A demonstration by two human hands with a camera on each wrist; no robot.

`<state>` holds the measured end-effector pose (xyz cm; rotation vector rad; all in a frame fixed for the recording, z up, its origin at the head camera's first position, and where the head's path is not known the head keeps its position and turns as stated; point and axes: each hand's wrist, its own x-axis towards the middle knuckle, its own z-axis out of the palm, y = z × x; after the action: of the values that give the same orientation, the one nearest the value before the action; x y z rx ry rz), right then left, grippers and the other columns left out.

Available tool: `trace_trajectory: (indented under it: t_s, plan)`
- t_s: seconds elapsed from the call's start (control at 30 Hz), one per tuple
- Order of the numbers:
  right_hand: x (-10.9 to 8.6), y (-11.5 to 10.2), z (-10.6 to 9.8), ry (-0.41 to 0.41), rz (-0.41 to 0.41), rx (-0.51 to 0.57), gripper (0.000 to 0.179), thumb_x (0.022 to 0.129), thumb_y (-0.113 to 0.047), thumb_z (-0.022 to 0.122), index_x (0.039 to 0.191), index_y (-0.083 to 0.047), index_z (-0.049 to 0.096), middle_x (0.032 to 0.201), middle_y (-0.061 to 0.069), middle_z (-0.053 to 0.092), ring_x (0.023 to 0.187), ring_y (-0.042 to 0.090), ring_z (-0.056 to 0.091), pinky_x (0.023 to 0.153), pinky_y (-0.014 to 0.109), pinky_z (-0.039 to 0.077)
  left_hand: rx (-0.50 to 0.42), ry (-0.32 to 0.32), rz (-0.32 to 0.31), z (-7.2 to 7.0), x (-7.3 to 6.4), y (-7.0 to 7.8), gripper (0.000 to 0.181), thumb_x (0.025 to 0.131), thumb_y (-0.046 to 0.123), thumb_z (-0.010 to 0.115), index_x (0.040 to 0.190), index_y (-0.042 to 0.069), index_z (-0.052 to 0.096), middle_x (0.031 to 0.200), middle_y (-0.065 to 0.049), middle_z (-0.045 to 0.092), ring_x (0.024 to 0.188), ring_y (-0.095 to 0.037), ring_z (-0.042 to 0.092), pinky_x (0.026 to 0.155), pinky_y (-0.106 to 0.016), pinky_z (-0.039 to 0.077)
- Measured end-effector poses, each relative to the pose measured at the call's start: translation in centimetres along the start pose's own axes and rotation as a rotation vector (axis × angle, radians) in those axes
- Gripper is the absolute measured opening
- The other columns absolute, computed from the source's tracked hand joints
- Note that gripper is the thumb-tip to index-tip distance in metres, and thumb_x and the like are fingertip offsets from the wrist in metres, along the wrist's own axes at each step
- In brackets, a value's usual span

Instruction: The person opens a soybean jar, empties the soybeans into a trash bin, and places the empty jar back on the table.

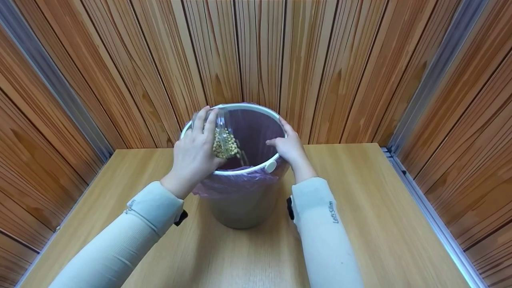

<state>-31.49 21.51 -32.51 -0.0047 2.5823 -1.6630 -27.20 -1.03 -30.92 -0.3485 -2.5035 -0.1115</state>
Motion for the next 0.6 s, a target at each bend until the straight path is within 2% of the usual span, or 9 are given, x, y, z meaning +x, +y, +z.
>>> trace_trajectory:
  t_s: [0.07, 0.17, 0.4, 0.6]
  plan:
    - [0.0, 0.02, -0.01, 0.001, 0.002, 0.002, 0.081, 0.086, -0.018, 0.061, 0.15, -0.026, 0.012, 0.156, 0.011, 0.005, 0.137, 0.035, 0.018, 0.097, 0.045, 0.039, 0.002, 0.0, 0.0, -0.02, 0.04, 0.04, 0.104, 0.061, 0.032, 0.081, 0.146, 0.016, 0.023, 0.147, -0.008, 0.03, 0.07, -0.025, 0.053, 0.047, -0.036, 0.047]
    - [-0.03, 0.03, -0.02, 0.001, 0.006, 0.004, 0.08, 0.086, -0.018, 0.06, 0.15, -0.026, 0.012, 0.155, 0.011, 0.006, 0.136, 0.035, 0.021, 0.093, 0.044, 0.042, 0.008, -0.001, 0.0, -0.04, 0.05, 0.05, 0.105, 0.061, 0.032, 0.082, 0.146, 0.017, 0.023, 0.147, -0.008, 0.03, 0.071, -0.026, 0.054, 0.047, -0.037, 0.047]
    - [-0.03, 0.02, -0.01, 0.002, 0.0, 0.007, 0.081, 0.086, -0.017, 0.06, 0.15, -0.025, 0.012, 0.155, 0.011, 0.005, 0.139, 0.036, 0.012, 0.104, 0.049, 0.03, 0.039, 0.006, 0.011, -0.08, 0.07, 0.15, 0.103, 0.061, 0.031, 0.081, 0.146, 0.017, 0.024, 0.149, -0.008, 0.029, 0.069, -0.025, 0.053, 0.045, -0.035, 0.045]
    - [-0.01, 0.04, 0.02, 0.004, 0.0, 0.011, 0.08, 0.086, -0.016, 0.06, 0.15, -0.024, 0.012, 0.155, 0.012, 0.006, 0.139, 0.036, 0.014, 0.104, 0.049, 0.031, 0.071, 0.02, 0.02, 0.03, 0.1, 0.2, 0.095, 0.066, 0.025, 0.074, 0.146, 0.017, 0.025, 0.149, -0.008, 0.029, 0.067, -0.024, 0.051, 0.043, -0.033, 0.044]
